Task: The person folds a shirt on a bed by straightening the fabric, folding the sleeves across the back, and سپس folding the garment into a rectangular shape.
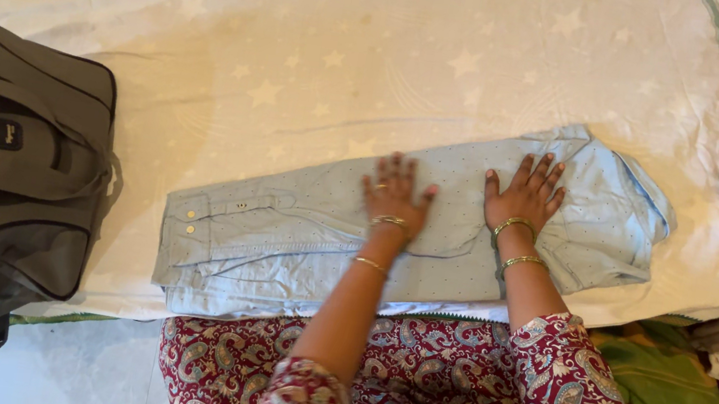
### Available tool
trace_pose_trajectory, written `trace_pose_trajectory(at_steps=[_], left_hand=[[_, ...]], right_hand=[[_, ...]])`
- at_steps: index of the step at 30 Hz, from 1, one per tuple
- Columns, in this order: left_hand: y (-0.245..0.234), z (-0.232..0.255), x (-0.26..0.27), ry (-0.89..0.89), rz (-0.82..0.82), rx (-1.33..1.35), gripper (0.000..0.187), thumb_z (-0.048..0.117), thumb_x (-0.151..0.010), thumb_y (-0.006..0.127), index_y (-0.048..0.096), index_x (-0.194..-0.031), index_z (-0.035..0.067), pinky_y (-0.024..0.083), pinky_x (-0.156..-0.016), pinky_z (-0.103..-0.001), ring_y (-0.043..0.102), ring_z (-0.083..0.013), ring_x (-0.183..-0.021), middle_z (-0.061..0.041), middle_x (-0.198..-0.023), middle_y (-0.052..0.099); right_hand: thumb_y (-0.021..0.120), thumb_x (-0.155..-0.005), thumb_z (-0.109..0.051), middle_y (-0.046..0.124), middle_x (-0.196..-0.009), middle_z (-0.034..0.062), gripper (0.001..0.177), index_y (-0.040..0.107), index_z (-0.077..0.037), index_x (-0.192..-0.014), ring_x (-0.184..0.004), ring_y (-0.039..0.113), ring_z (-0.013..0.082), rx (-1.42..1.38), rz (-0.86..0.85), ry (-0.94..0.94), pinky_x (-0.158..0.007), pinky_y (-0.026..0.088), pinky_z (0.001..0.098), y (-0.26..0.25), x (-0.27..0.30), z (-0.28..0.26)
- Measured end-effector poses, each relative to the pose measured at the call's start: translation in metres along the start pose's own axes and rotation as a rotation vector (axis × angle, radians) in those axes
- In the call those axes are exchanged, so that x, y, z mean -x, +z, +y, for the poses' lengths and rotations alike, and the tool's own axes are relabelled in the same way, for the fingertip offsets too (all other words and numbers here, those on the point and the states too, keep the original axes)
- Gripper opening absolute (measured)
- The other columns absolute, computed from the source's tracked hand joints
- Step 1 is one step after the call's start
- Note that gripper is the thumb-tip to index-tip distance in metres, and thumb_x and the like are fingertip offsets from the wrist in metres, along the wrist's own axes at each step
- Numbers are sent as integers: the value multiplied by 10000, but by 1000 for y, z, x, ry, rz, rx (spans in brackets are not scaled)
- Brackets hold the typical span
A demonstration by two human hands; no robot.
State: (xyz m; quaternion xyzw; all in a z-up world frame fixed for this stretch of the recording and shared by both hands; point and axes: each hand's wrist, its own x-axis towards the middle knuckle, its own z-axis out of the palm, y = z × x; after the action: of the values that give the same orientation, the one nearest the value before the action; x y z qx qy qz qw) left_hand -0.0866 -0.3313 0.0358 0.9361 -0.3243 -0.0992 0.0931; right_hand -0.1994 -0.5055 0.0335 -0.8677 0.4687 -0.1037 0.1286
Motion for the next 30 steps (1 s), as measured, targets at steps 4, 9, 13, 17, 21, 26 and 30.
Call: trace_pose_trajectory(at_steps=[4, 9, 13, 17, 21, 26, 30], left_hand=[[-10, -112, 7, -77, 138, -12, 782, 662, -1021, 226, 254, -1610, 148, 111, -1233, -539, 113, -309, -1573, -101, -1705, 157], [-50, -251, 49, -311, 183, -192, 915, 761, -957, 298, 257, -1587, 99, 144, -1180, -474, 117, -361, -1515, -157, -1666, 168], [-55, -284, 73, -211, 223, -76, 876, 723, -955, 312, 300, -1589, 118, 153, -1208, -470, 146, -287, -1556, -120, -1683, 213], [-52, -276, 75, -199, 292, -50, 816, 676, -1000, 298, 313, -1600, 123, 84, -1235, -469, 131, -279, -1568, -92, -1691, 221], [-55, -274, 79, -211, 306, -1, 734, 606, -1024, 286, 326, -1589, 139, 17, -1239, -484, 120, -273, -1563, -76, -1684, 222], [-56, -274, 79, -218, 310, 20, 702, 582, -1031, 276, 342, -1586, 158, 33, -1241, -490, 128, -264, -1566, -64, -1687, 231], [-48, -278, 74, -252, 309, 21, 672, 559, -1029, 296, 358, -1577, 174, 48, -1240, -497, 138, -255, -1567, -49, -1684, 247]], right_hand=[[419, -968, -619, 74, -1715, 164, 856, 279, -61, -1602, -1572, -33, 342, 10, 15, -7, -1224, 3, 563, 0, -1, -3], [418, -972, -615, 79, -1714, 163, 850, 283, -62, -1604, -1573, -28, 341, 18, 13, -4, -1221, 7, 570, 1, -1, -2], [422, -980, -607, 91, -1716, 164, 839, 291, -64, -1605, -1579, -10, 348, -1, 13, -14, -1229, 12, 571, 3, -2, 2], [415, -970, -577, 104, -1718, 147, 809, 303, -91, -1608, -1582, 14, 353, -41, -22, 10, -1235, 56, 577, 15, -6, 11], [484, -992, -485, 229, -1657, 222, 736, 355, -24, -1551, -1550, 160, 382, 11, -17, -45, -1206, 163, 623, 50, -12, -13], [558, -970, -454, 272, -1610, 263, 793, 333, 84, -1508, -1530, 216, 382, -136, -258, -503, -1226, 181, 518, 97, 78, -188], [372, -1040, -478, 96, -1665, 244, 782, 140, 56, -1562, -1559, 48, 345, -142, -559, -844, -1244, 54, 449, 62, 180, -290]])
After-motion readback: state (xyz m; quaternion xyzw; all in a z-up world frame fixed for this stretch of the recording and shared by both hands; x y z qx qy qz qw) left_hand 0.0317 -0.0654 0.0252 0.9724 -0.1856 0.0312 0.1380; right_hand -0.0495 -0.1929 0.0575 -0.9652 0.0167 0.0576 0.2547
